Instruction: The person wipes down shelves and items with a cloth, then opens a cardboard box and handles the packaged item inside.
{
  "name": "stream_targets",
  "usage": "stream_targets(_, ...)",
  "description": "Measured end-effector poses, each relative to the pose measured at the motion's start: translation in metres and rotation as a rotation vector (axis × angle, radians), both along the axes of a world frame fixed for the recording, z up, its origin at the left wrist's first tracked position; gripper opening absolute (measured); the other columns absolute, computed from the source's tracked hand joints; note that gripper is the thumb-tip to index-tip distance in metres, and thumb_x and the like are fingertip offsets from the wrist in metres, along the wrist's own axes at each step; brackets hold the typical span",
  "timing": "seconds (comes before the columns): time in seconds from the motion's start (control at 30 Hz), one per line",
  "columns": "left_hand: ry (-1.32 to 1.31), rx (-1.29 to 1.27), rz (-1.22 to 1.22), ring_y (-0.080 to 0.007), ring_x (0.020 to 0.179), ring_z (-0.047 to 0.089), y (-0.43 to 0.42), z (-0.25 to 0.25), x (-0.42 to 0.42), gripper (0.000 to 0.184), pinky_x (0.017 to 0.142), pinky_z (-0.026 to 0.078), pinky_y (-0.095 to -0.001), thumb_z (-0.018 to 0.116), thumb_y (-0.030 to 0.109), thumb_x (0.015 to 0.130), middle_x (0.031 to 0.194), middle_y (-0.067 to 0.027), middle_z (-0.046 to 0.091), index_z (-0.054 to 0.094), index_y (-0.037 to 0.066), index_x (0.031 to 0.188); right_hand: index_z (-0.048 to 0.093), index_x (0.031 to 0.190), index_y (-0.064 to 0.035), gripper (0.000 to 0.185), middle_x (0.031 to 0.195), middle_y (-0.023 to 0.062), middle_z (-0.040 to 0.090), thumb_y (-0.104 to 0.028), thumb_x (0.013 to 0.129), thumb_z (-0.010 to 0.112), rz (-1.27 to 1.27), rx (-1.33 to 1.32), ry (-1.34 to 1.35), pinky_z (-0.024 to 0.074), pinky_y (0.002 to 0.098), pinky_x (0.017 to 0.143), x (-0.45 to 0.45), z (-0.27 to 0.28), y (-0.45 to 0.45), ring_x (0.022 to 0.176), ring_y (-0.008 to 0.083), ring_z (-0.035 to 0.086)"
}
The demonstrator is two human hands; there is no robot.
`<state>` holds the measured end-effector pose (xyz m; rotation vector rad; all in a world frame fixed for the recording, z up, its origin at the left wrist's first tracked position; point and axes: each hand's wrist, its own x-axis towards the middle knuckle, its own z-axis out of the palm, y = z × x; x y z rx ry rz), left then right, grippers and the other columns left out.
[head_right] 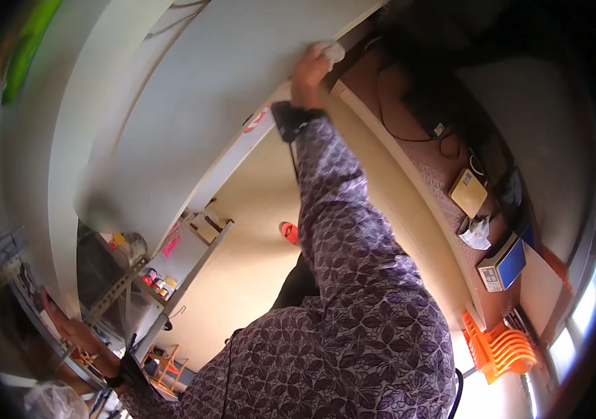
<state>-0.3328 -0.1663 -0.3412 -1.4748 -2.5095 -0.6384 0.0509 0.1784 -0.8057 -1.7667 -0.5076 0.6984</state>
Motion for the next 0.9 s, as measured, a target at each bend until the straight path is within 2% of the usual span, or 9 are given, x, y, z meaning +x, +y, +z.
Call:
stream_targets(0.2,-0.067,0.078,-0.047,-0.0289,0.127,0.048,-0.034,-0.004,-0.025,0.05,0.108,0.034,-0.0373,0.031,0.029,0.103,0.14,-0.0162,0.049,0.048,-0.006,0.135,0.056,0.073,0.0097,0.047,0.067,0.0301,0.056,-0.029,0.098,0.047,0.253,-0.105,-0.186,0.0419,0.0513,0.064,-0.189,0.031,-0.171,0.065,0.0451,0.055)
stream_targets(0.37,-0.046,0.114,-0.069,-0.0256,0.127,0.048,-0.044,-0.012,-0.042,0.05,0.107,0.035,-0.0351,0.032,0.03,0.102,0.138,-0.0155,0.052,0.051,-0.005,0.132,0.061,0.082,0.0081,0.042,0.084,0.0303,0.062,-0.031,0.094,0.053,0.88,-0.419,0.14,0.0451,0.0512,0.076,-0.234,0.09,-0.279,0.085,0.0459,0.058)
stream_targets(0.43,0.009,0.112,-0.098,-0.0246,0.126,0.05,-0.044,-0.013,-0.045,0.048,0.106,0.036,-0.0339,0.034,0.029,0.102,0.136,-0.0138,0.054,0.053,-0.003,0.131,0.062,0.09,0.0046,0.038,0.087,0.0272,0.063,-0.03,0.096,0.049,1.104,-0.235,0.024,0.0454,0.0523,0.077,-0.228,0.058,-0.289,0.086,0.0458,0.06)
stream_targets(0.5,0.021,0.15,-0.093,-0.0247,0.124,0.052,-0.047,-0.015,-0.046,0.045,0.105,0.037,-0.0328,0.036,0.028,0.101,0.133,-0.0133,0.056,0.056,0.0,0.13,0.063,0.101,-0.0028,0.031,0.086,0.0228,0.064,-0.027,0.098,0.045,1.434,0.193,-0.705,0.0476,0.0504,0.075,-0.189,0.067,-0.274,0.085,0.04,0.063)
stream_targets(0.53,0.045,0.164,-0.11,-0.025,0.122,0.054,-0.049,-0.017,-0.048,0.044,0.104,0.038,-0.0324,0.036,0.028,0.101,0.132,-0.0136,0.057,0.057,0.001,0.129,0.061,0.109,-0.0076,0.029,0.094,0.0199,0.065,-0.026,0.1,0.042,1.422,-0.029,-0.473,0.0484,0.0458,0.077,-0.169,0.096,-0.253,0.09,0.033,0.064)
stream_targets(0.57,0.115,0.157,-0.089,-0.0266,0.119,0.056,-0.049,-0.015,-0.045,0.044,0.101,0.04,-0.0328,0.036,0.028,0.1,0.129,-0.0141,0.059,0.059,0.001,0.126,0.061,0.112,-0.0061,0.034,0.099,0.0179,0.066,-0.033,0.099,0.044,1.558,-0.167,-0.777,0.0484,0.0427,0.08,-0.158,0.108,-0.217,0.095,0.0301,0.063)
stream_targets(0.7,0.265,0.18,-0.092,-0.0284,0.108,0.06,-0.062,-0.014,-0.048,0.031,0.094,0.045,-0.0368,0.052,0.02,0.093,0.12,-0.0154,0.062,0.063,0.002,0.116,0.062,0.105,-0.0003,0.027,0.109,0.019,0.061,-0.024,0.093,0.058,1.383,0.401,-0.723,0.0477,0.0407,0.087,-0.11,0.14,-0.151,0.099,0.0364,0.057)
stream_targets(0.77,0.359,0.278,-0.113,-0.03,0.11,0.057,-0.068,-0.016,-0.031,0.034,0.096,0.045,-0.0392,0.059,0.018,0.087,0.121,-0.0149,0.059,0.062,0.004,0.117,0.063,0.114,-0.0033,0.038,0.13,0.0183,0.052,-0.031,0.088,0.061,1.611,0.475,-1.203,0.0361,0.0513,0.1,-0.098,0.111,-0.151,0.12,0.0399,0.045)
stream_targets(0.9,0.383,0.544,-0.081,-0.0249,0.093,0.064,-0.123,-0.061,0.002,0.025,0.084,0.05,-0.036,0.063,0.004,0.085,0.107,-0.0177,0.066,0.066,0.003,0.109,0.066,0.101,-0.0031,0.032,0.115,0.017,0.057,-0.027,0.08,0.065,1.738,0.681,-1.308,0.0314,0.055,0.1,-0.099,0.105,-0.161,0.113,0.0394,0.046)
